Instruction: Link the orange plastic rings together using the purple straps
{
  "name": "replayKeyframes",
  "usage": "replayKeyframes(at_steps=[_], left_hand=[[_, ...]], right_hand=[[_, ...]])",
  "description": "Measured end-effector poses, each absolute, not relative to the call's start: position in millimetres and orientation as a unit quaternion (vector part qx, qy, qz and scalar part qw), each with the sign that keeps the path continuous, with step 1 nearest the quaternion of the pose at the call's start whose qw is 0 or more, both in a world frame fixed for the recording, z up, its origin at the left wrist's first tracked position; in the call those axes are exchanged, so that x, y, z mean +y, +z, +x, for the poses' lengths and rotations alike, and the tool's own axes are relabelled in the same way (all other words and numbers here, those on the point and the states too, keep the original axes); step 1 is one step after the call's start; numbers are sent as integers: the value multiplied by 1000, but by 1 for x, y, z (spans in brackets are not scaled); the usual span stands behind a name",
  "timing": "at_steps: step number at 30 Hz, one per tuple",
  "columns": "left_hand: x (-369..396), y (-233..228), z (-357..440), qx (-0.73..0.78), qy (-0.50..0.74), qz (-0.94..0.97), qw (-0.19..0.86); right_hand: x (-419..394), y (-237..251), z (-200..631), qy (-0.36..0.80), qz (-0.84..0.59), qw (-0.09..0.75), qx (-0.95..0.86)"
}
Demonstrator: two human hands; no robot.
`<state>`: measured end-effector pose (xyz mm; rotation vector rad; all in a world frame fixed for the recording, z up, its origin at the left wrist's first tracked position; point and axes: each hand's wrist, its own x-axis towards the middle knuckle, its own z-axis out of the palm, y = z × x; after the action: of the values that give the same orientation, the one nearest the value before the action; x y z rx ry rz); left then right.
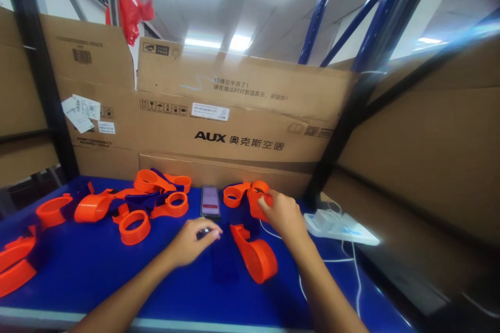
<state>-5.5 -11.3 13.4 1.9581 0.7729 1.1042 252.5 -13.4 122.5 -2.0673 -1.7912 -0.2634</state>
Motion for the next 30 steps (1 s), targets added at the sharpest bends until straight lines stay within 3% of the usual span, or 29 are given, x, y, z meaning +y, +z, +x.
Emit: replayKeyframes(at_steps=[4, 7, 12, 18, 20, 24, 30], left_hand=[[-7, 9, -1, 264, 484, 624, 554], [-6, 9, 1, 231, 512, 509, 652], [-4, 12, -1, 251, 543, 417, 684], [-1, 20, -8, 242, 601, 309, 696], [-1, 22, -10, 238, 608, 291, 699], [0, 19, -10, 252, 599, 297, 699], [4, 7, -6, 267, 561, 379, 686]], right_hand=[[-57, 128, 216, -130, -663, 268, -687], [-84, 117, 183, -118, -606, 262, -742], [-99, 99, 154, -65, -550, 255, -793], [-89, 113, 183, -15, -466, 271, -842], [-83, 112, 200, -22, -534, 219, -817], [-70, 91, 222, 1, -646, 2, -763], [-43, 74, 230, -20, -712, 0, -702]])
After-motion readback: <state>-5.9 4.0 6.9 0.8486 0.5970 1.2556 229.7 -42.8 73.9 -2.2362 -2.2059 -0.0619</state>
